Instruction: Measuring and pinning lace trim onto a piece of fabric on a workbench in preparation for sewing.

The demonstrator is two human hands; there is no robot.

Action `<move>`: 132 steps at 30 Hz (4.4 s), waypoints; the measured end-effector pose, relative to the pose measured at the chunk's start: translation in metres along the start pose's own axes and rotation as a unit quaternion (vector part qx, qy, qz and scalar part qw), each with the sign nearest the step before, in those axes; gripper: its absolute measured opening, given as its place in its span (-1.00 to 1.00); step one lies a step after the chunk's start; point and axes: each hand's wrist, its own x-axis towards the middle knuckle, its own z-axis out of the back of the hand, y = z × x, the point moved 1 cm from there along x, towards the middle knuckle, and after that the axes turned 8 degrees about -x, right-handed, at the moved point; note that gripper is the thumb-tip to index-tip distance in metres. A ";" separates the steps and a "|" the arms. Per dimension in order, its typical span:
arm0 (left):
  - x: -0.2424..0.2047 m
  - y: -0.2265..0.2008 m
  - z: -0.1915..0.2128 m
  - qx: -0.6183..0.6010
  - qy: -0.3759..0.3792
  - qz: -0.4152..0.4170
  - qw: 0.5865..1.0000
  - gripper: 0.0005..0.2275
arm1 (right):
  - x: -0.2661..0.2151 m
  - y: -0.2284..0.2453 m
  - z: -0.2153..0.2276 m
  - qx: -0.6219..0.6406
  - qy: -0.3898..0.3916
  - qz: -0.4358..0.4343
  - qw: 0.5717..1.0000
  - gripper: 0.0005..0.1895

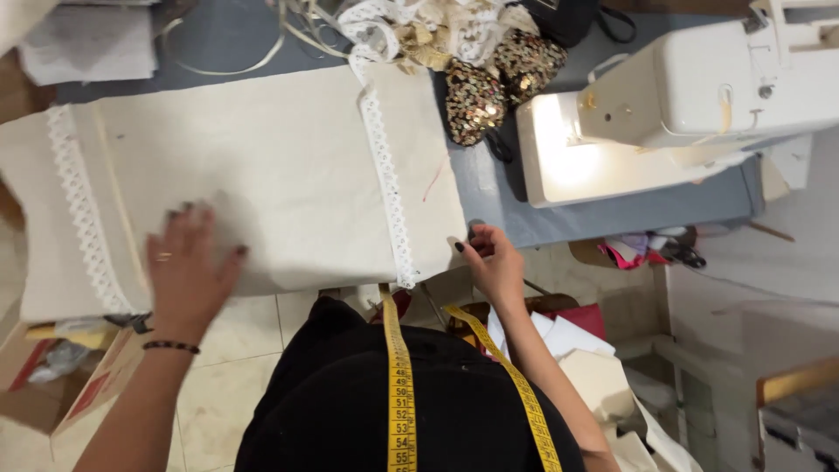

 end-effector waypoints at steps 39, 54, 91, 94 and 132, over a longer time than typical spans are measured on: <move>-0.096 0.210 0.104 -0.444 0.140 0.530 0.709 -0.69 | -0.031 0.029 -0.025 -0.084 0.045 -0.102 0.990 -0.79; 0.073 0.059 0.063 -0.344 -0.047 0.129 0.929 -0.65 | 0.006 0.038 -0.054 -0.092 -0.095 0.422 0.897 -0.65; 0.353 -0.067 -0.129 -0.326 0.090 -0.167 0.926 -0.85 | 0.045 0.052 -0.104 -0.337 -0.072 0.456 0.820 -0.21; 0.351 -0.075 -0.128 -0.290 0.047 -0.215 0.931 -0.81 | 0.045 0.051 -0.105 -0.333 -0.066 0.461 0.819 -0.20; 0.332 -0.077 -0.163 -0.155 -0.043 -0.188 0.969 -0.77 | 0.014 0.006 -0.032 -0.048 -0.191 0.151 0.969 -0.73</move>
